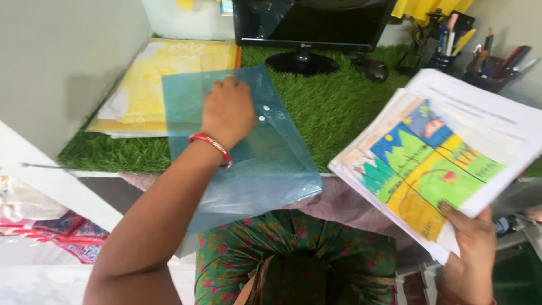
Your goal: The person sorts through a stack of papers and worksheets, places them into a yellow floral folder, and then into a blue folder. The person then wipes the green artificial turf surface with a cloth.
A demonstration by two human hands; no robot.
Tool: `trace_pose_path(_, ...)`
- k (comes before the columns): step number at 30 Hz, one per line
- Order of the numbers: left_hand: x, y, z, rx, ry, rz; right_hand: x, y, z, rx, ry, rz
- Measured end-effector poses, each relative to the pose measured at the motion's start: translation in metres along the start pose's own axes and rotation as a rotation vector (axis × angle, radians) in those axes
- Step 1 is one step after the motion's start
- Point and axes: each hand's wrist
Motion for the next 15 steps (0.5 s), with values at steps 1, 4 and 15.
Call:
trace_pose_path(1, 0.0, 0.005, -0.009, 0.019, -0.1, -0.08, -0.001, 0.006, -0.005, 0.036, -0.05, -0.007)
trace_pose_path(4, -0.002, 0.013, -0.012, -0.071, 0.043, -0.338, -0.008, 0.023, -0.018, 0.153, -0.141, -0.017)
trace_pose_path(15, -0.014, -0.01, 0.084, -0.393, 0.166, -0.792, -0.041, 0.014, -0.06, 0.412, 0.095, -0.122)
Point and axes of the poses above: each hand's wrist, its own y-axis away from the middle knuckle, its own x-axis out of the back of the hand, z = x × y, and after that the axes turned 7 degrees about y, right-handed
